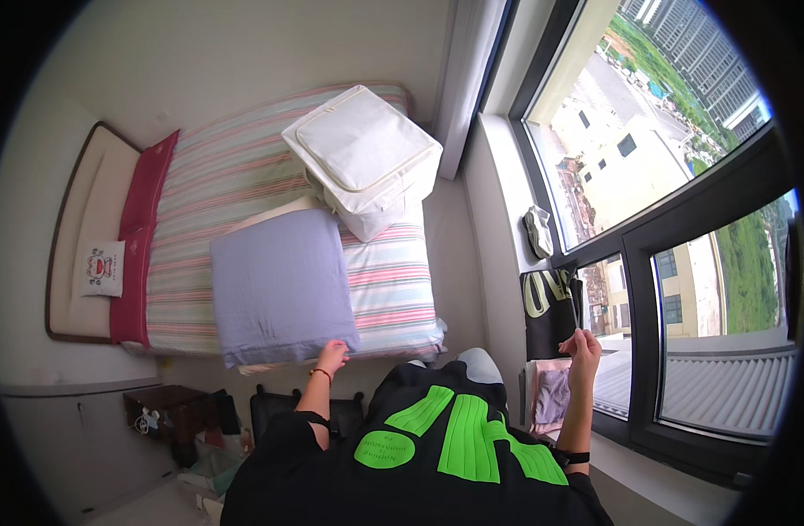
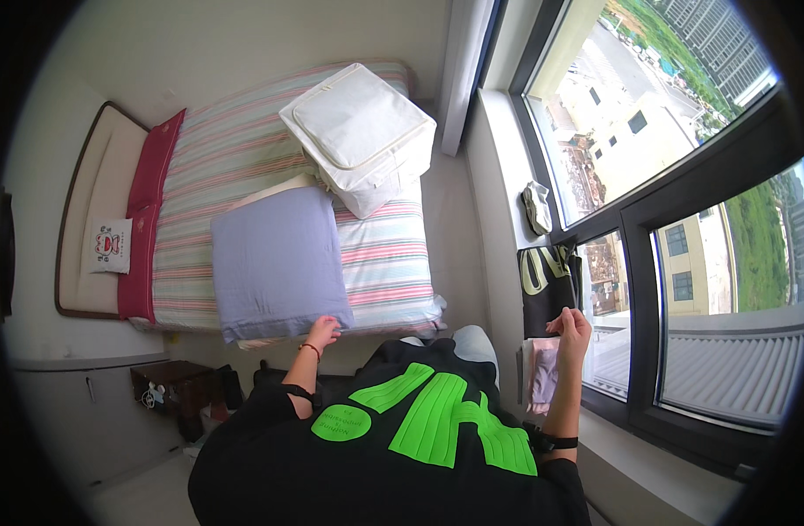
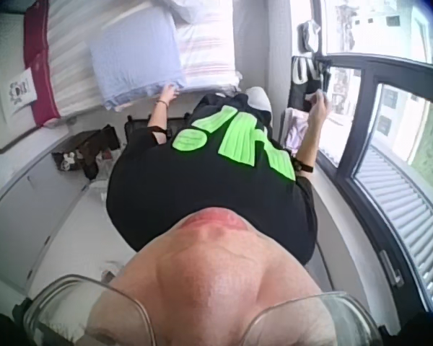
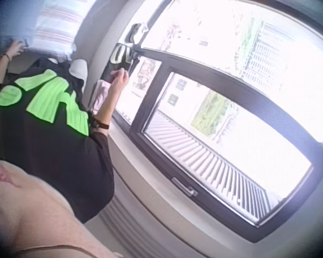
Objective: The person places pink pillows on a bed, moves a white pillow from a desk to the bed, and then places folded garments into a white storage box.
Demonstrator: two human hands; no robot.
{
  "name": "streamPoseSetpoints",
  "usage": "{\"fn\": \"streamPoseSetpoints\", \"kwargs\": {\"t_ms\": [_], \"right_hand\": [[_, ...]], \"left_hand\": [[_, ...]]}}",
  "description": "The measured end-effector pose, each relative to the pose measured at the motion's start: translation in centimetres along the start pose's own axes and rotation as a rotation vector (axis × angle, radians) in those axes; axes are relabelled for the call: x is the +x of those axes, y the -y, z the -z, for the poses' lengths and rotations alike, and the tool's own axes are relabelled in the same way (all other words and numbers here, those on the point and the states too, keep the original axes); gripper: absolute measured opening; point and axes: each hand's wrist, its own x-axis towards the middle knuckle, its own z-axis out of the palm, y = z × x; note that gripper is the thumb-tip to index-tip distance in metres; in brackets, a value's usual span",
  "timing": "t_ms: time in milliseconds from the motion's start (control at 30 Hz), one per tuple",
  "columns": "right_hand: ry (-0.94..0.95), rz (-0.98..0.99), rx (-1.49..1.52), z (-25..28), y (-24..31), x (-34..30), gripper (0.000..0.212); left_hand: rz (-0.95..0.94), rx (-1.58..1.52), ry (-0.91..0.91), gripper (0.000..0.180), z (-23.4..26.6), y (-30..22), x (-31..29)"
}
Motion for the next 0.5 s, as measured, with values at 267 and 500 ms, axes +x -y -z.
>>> {"fn": "streamPoseSetpoints", "kwargs": {"t_ms": [267,500], "right_hand": [[0.484,-0.097,-0.020,-14.6,0.2,16.5,0.028],[0.829,-0.216,0.019,-29.0,-1.0,28.7,0.028]], "left_hand": [[0.170,-0.268,-0.382,0.016,0.7,6.4,-7.5],[0.173,-0.411,-0.750,0.012,-5.4,2.6,-11.2]]}}
